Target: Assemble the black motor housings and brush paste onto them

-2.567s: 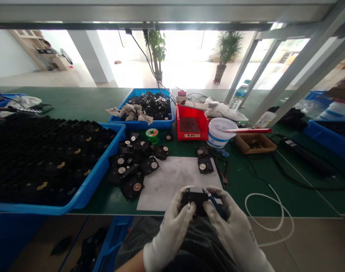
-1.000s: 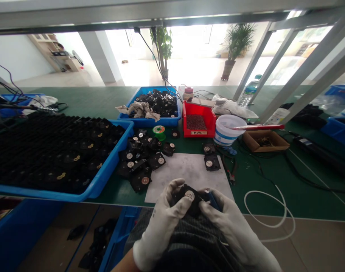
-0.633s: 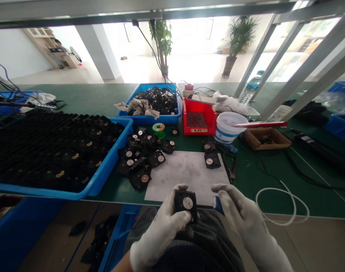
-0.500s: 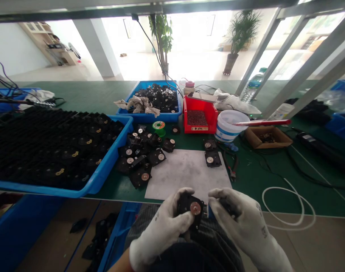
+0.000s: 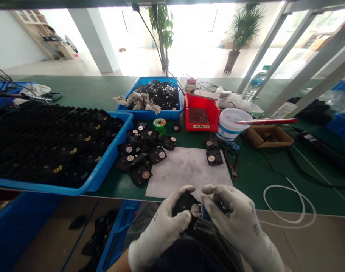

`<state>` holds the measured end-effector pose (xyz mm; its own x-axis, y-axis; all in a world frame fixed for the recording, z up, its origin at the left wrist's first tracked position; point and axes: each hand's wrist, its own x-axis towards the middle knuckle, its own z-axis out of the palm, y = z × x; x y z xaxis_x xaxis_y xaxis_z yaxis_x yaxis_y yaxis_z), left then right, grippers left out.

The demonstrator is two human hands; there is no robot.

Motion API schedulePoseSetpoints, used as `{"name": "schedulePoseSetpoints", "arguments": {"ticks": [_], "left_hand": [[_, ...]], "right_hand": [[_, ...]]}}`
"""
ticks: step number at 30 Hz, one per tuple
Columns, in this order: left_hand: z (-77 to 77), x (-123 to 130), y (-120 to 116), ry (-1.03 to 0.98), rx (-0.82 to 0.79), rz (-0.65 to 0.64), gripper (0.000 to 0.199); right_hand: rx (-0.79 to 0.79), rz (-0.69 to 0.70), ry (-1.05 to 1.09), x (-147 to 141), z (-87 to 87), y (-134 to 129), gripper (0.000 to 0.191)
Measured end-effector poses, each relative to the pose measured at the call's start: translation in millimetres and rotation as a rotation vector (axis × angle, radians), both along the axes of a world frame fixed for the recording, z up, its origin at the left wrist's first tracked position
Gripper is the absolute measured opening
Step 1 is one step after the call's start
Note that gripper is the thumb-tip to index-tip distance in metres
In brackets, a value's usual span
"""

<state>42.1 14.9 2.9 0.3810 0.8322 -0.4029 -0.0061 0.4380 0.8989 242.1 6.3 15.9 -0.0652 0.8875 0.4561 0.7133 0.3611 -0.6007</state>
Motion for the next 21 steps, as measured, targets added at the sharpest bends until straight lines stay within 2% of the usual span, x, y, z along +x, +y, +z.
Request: {"name": "schedulePoseSetpoints", "arguments": {"ticks": [8, 21], "left_hand": [[-1.2, -1.4, 1.3, 0.034, 0.063, 0.013, 0.061], [0.9, -3.6, 0.1, 0.024, 0.087, 0.006, 0.06]], "right_hand": [[0.02, 0.07, -0.022, -3.0, 3.2, 2.3, 0.009], [0.037, 0.068, -0.029, -4.6, 4.4, 0.7, 0.009]]}}
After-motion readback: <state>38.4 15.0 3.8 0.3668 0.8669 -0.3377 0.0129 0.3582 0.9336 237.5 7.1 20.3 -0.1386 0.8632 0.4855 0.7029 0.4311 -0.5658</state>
